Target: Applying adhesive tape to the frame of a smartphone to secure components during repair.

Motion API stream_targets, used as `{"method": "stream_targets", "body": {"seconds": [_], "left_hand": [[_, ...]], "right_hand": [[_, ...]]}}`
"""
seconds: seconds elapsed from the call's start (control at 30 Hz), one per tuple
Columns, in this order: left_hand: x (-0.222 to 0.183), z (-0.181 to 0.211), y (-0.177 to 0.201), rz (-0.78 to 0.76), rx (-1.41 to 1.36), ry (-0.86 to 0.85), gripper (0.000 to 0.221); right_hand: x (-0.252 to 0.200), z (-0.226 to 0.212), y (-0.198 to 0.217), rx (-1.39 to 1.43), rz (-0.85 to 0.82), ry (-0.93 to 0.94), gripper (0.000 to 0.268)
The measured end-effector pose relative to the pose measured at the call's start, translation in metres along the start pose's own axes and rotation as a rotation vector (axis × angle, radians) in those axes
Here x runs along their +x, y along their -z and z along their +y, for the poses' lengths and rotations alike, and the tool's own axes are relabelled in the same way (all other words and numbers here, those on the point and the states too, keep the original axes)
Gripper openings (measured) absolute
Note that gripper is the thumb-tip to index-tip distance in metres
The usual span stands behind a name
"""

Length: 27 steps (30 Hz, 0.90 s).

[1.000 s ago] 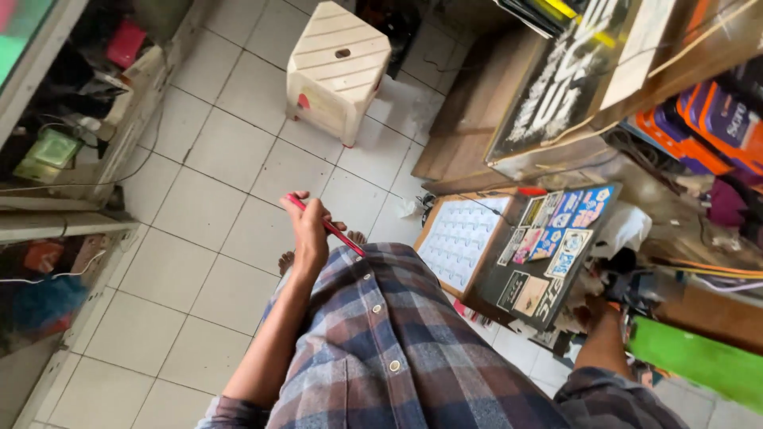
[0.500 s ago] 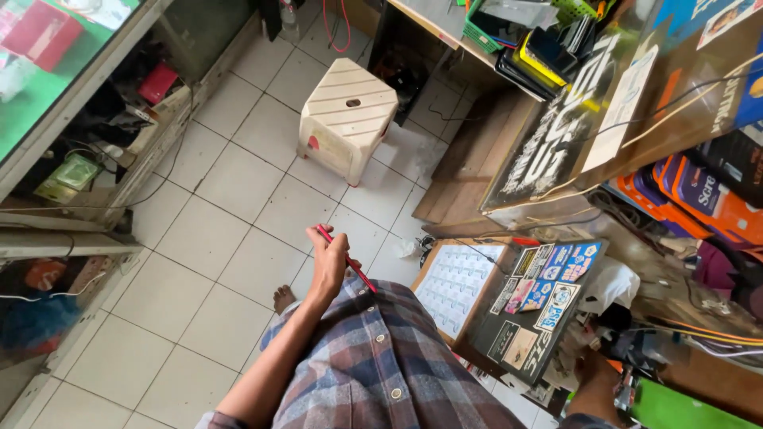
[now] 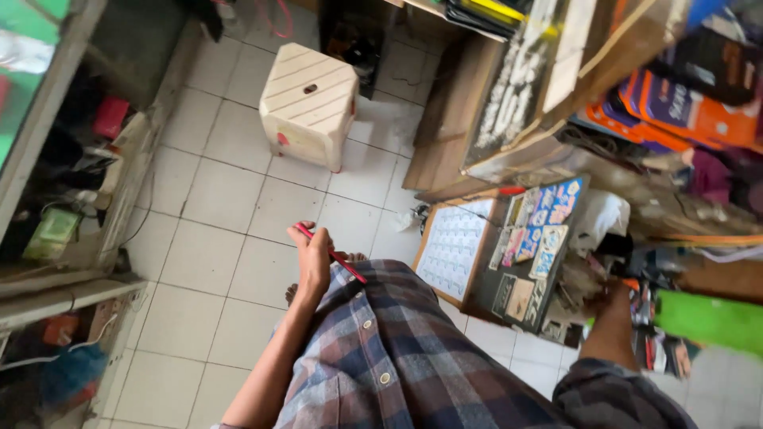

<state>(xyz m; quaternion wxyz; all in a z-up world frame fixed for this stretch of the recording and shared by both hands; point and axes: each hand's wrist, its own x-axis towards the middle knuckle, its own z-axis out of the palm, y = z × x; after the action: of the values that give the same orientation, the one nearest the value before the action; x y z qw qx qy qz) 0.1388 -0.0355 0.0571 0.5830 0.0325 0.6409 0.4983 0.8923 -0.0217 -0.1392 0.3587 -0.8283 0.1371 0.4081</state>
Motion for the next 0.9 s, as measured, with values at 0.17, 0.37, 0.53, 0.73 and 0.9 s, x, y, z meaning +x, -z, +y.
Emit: {"method": "stream_targets", "body": {"seconds": [0.17,0.37,0.53,0.73,0.9], "left_hand": [[0.024,-0.030,0.007,0.033,0.028,-0.138,0.051],[0.024,-0.034,0.008,-0.009,-0.049,-0.153,0.054],[0.013,-0.027,0.007,-0.014,-0.094,-0.152,0.051],[-0.001,0.007,-0.015,-0.063,-0.178,-0.061,0.037],[0.008,0.024,-0.025,-0.123,-0.164,-0.094,0.033]], "right_hand": [[-0.114,0.015,-0.011,0.244,-0.170,0.352,0.058],[-0.135,0.024,0.029,0.530,-0.287,0.272,0.085],[-0.148,0.028,0.051,0.768,-0.321,0.450,0.069],[-0.320,0.012,0.037,0.747,-0.468,0.783,0.038],[-0.426,0.010,0.011,0.209,-1.150,1.291,0.047]]}}
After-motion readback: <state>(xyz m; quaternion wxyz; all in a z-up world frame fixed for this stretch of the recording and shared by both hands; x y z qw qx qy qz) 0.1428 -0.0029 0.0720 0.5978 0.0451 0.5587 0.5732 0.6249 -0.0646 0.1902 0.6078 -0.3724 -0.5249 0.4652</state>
